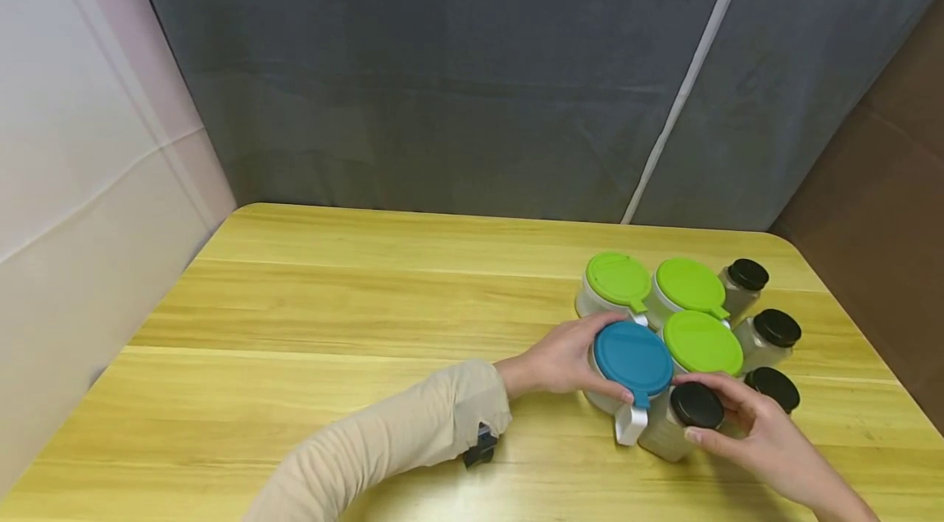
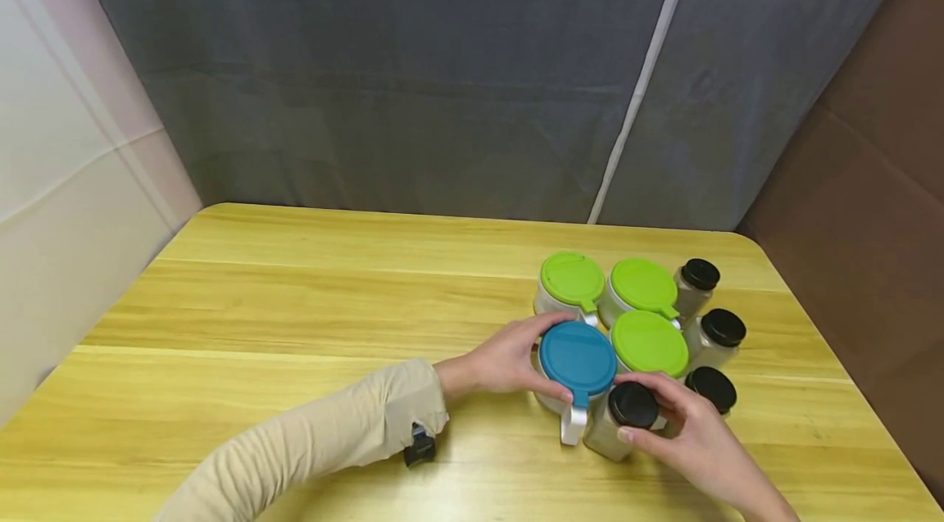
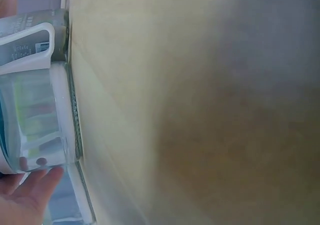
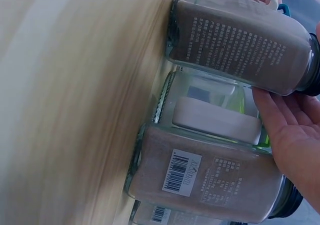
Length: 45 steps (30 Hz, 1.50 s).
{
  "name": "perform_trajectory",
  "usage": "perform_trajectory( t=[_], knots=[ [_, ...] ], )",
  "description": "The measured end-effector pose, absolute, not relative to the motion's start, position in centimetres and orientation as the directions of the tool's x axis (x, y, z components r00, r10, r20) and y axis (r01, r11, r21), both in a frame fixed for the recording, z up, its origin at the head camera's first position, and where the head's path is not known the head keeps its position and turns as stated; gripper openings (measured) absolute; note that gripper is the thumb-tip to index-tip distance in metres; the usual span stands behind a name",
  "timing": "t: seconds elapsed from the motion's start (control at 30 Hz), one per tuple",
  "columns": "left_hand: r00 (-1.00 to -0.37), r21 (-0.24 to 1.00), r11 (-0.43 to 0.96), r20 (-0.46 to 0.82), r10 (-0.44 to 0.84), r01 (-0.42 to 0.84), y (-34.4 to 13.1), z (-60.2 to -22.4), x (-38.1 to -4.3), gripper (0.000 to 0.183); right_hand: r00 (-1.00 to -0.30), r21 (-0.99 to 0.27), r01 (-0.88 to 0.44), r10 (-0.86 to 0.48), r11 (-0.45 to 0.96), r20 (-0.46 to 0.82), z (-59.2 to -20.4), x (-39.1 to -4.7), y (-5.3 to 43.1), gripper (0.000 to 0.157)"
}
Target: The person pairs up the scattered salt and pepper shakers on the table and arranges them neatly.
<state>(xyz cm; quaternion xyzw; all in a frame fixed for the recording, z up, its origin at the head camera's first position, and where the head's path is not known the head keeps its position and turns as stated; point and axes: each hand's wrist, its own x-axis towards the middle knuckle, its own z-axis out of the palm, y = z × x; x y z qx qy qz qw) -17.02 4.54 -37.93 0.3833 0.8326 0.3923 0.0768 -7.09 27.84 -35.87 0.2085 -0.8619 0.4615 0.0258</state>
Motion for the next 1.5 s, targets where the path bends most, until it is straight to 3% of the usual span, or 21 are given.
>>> perform_trajectory(
  t=[0.87,1.5],
  knots=[
    [-0.643,0.603,0.382,0.302,0.704,0.701,2.7,-37.9,-16.5,0.091,-0.900,-0.763,-0.418,-0.342,0.493,0.272,-35.9,-7.4,27.3,0.045],
    [-0.719,0.650,0.420,0.293,0.630,0.633,-2.8,-37.8,-16.5,0.090,-0.888,-0.757,-0.451,-0.325,0.473,0.326,-34.4,-8.4,26.1,0.045]
  ],
)
